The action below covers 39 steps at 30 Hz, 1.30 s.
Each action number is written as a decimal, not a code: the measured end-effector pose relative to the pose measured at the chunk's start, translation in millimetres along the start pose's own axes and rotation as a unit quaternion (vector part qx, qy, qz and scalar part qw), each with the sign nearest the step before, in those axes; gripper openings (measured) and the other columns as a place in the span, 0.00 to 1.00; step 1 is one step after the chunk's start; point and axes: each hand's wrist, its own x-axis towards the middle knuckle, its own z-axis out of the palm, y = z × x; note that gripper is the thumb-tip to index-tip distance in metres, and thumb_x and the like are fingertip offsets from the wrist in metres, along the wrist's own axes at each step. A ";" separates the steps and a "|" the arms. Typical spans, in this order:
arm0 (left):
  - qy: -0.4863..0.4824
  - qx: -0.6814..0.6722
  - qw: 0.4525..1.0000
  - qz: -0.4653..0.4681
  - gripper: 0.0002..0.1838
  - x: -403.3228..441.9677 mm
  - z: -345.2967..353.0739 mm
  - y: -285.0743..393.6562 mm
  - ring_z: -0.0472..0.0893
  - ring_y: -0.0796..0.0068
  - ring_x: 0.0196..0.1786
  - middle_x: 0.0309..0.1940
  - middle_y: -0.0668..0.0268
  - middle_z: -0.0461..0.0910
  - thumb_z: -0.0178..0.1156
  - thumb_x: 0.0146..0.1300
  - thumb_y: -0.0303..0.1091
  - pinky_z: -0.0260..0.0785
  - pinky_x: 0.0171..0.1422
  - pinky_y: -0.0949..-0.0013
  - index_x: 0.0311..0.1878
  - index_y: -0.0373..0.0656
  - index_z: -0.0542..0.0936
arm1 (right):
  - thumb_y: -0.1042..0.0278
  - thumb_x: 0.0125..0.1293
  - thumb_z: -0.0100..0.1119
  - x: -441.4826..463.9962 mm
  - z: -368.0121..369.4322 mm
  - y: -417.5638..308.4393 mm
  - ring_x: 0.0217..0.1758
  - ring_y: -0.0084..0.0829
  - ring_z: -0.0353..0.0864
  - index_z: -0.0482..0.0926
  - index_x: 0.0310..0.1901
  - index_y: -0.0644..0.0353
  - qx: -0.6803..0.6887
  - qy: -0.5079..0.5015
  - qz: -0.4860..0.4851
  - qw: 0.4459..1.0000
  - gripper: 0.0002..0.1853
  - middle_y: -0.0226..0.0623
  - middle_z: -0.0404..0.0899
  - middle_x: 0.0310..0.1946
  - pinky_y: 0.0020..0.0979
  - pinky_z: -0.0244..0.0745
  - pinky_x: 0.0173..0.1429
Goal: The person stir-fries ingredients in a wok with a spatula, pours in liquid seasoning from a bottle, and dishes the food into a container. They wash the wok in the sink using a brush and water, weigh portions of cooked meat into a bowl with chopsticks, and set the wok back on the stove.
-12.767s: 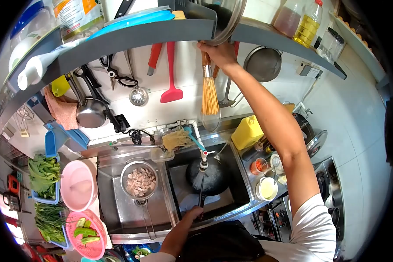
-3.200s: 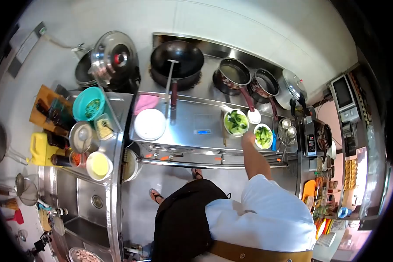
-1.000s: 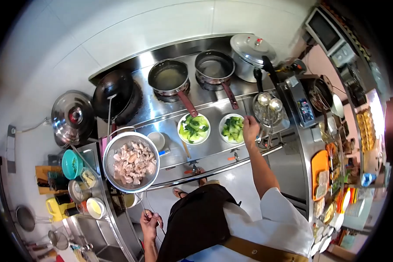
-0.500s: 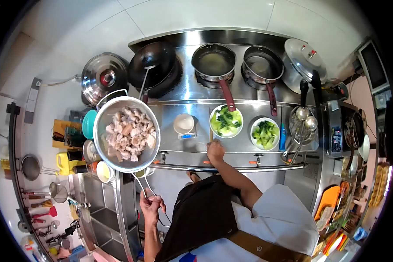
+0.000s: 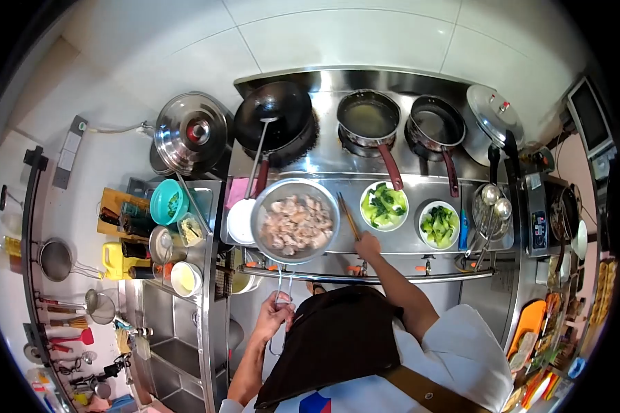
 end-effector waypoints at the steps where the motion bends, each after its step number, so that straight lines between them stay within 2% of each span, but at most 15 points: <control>1: -0.012 0.003 1.000 -0.003 0.12 2.3 -5.9 -1.9 0.71 0.74 0.18 0.19 0.64 0.73 0.59 0.67 0.22 0.65 0.21 0.69 0.49 0.43 0.68 | 0.62 0.57 0.60 1.0 -5.7 3.3 0.45 0.54 0.86 0.81 0.45 0.61 0.019 -0.020 -0.047 0.999 0.16 0.55 0.85 0.39 0.46 0.81 0.51; 4: -0.039 0.021 0.999 -0.010 0.12 11.3 -18.2 -4.6 0.71 0.76 0.19 0.20 0.66 0.73 0.60 0.68 0.22 0.66 0.21 0.70 0.49 0.44 0.69 | 0.61 0.60 0.62 -1.6 -26.0 13.5 0.31 0.43 0.86 0.82 0.42 0.62 0.144 -0.005 -0.068 0.987 0.14 0.48 0.85 0.31 0.39 0.81 0.37; 7: -0.063 0.021 0.998 -0.008 0.10 23.2 -27.7 -0.7 0.72 0.76 0.19 0.19 0.67 0.72 0.59 0.69 0.24 0.65 0.22 0.71 0.48 0.45 0.69 | 0.63 0.65 0.61 -21.0 -68.2 3.7 0.20 0.27 0.77 0.80 0.42 0.63 0.340 -0.031 0.047 0.939 0.12 0.38 0.81 0.26 0.29 0.71 0.23; 10: -0.076 0.004 0.997 0.010 0.10 39.5 -43.0 -5.4 0.73 0.75 0.18 0.19 0.67 0.73 0.59 0.70 0.25 0.65 0.21 0.71 0.47 0.46 0.69 | 0.62 0.72 0.55 -43.2 -97.8 -11.8 0.18 0.20 0.71 0.80 0.45 0.62 0.395 -0.019 0.045 0.917 0.11 0.31 0.78 0.24 0.24 0.64 0.19; 14: -0.049 0.001 0.998 0.029 0.10 50.8 -65.1 -15.1 0.73 0.74 0.17 0.19 0.66 0.75 0.60 0.70 0.25 0.65 0.21 0.71 0.47 0.46 0.69 | 0.62 0.73 0.54 -60.4 -115.6 -25.4 0.18 0.20 0.71 0.78 0.44 0.62 0.408 -0.007 0.035 0.912 0.11 0.32 0.78 0.25 0.23 0.64 0.19; 17: -0.032 -0.040 0.998 0.033 0.11 49.8 -72.8 -8.9 0.74 0.74 0.18 0.20 0.65 0.75 0.59 0.68 0.22 0.67 0.20 0.70 0.48 0.45 0.68 | 0.62 0.73 0.54 -75.1 -123.5 -39.6 0.19 0.19 0.70 0.78 0.45 0.61 0.427 0.001 -0.001 0.904 0.11 0.31 0.77 0.25 0.23 0.63 0.20; 20: 0.019 -0.005 0.998 0.051 0.12 53.4 -84.1 -4.3 0.74 0.74 0.19 0.21 0.64 0.75 0.58 0.67 0.21 0.69 0.19 0.69 0.48 0.43 0.68 | 0.63 0.73 0.53 -91.8 -138.6 -61.5 0.19 0.17 0.69 0.78 0.46 0.61 0.432 0.016 -0.049 0.900 0.11 0.30 0.76 0.24 0.22 0.62 0.20; 24: 0.005 -0.008 0.998 0.067 0.12 43.0 -97.4 -1.7 0.74 0.74 0.18 0.21 0.64 0.75 0.59 0.68 0.23 0.68 0.18 0.69 0.49 0.43 0.66 | 0.65 0.74 0.53 -110.9 -167.7 -107.3 0.21 0.18 0.71 0.81 0.49 0.65 0.291 -0.006 -0.153 0.945 0.13 0.30 0.78 0.24 0.23 0.67 0.25; 25: 0.000 -0.016 0.997 0.072 0.12 41.9 -97.9 -4.1 0.73 0.75 0.18 0.20 0.64 0.75 0.59 0.69 0.24 0.67 0.18 0.69 0.48 0.44 0.66 | 0.66 0.73 0.55 -119.6 -176.8 -126.6 0.23 0.21 0.74 0.81 0.51 0.65 0.252 -0.015 -0.179 0.951 0.13 0.33 0.79 0.23 0.28 0.70 0.29; 28: 0.008 0.052 0.995 0.080 0.12 34.0 -89.6 -1.3 0.73 0.75 0.18 0.20 0.64 0.75 0.59 0.69 0.23 0.65 0.18 0.69 0.48 0.44 0.66 | 0.66 0.72 0.56 -123.5 -178.5 -166.7 0.24 0.29 0.77 0.81 0.54 0.63 0.119 -0.053 -0.291 0.948 0.14 0.38 0.80 0.24 0.32 0.73 0.32; 29: 0.008 0.040 0.995 0.095 0.12 33.9 -85.1 -5.2 0.71 0.75 0.15 0.18 0.65 0.74 0.59 0.69 0.23 0.64 0.16 0.70 0.48 0.44 0.66 | 0.68 0.70 0.57 -115.8 -170.2 -173.4 0.27 0.35 0.79 0.81 0.50 0.61 0.093 -0.059 -0.329 0.938 0.11 0.43 0.81 0.26 0.34 0.75 0.36; 32: 0.010 0.053 0.993 0.100 0.12 34.4 -77.9 -8.6 0.72 0.75 0.15 0.18 0.66 0.74 0.59 0.69 0.23 0.64 0.17 0.70 0.48 0.43 0.65 | 0.65 0.68 0.59 -104.3 -146.9 -210.4 0.30 0.43 0.82 0.81 0.44 0.62 0.030 0.030 -0.368 0.929 0.09 0.46 0.83 0.28 0.37 0.77 0.39; 34: 0.018 0.065 0.992 0.108 0.11 36.5 -73.2 -8.5 0.71 0.76 0.15 0.18 0.66 0.73 0.57 0.70 0.22 0.64 0.17 0.70 0.47 0.43 0.65 | 0.60 0.68 0.60 -104.6 -137.3 -244.2 0.34 0.50 0.84 0.80 0.39 0.61 0.150 0.066 -0.360 0.918 0.12 0.49 0.84 0.30 0.43 0.77 0.41; 37: 0.022 0.061 0.991 0.116 0.10 38.5 -63.6 -3.8 0.71 0.75 0.15 0.18 0.66 0.73 0.56 0.70 0.22 0.63 0.18 0.70 0.46 0.43 0.65 | 0.56 0.69 0.58 -97.2 -125.6 -282.4 0.37 0.57 0.83 0.81 0.40 0.60 0.243 0.016 -0.340 0.908 0.14 0.50 0.84 0.33 0.48 0.76 0.44; 39: 0.023 0.064 0.991 0.119 0.10 38.8 -62.1 -4.1 0.70 0.75 0.15 0.18 0.66 0.73 0.56 0.70 0.22 0.63 0.18 0.70 0.45 0.43 0.65 | 0.57 0.69 0.60 -87.5 -118.9 -295.7 0.35 0.51 0.85 0.81 0.40 0.60 0.175 0.042 -0.336 0.925 0.13 0.47 0.85 0.31 0.45 0.77 0.42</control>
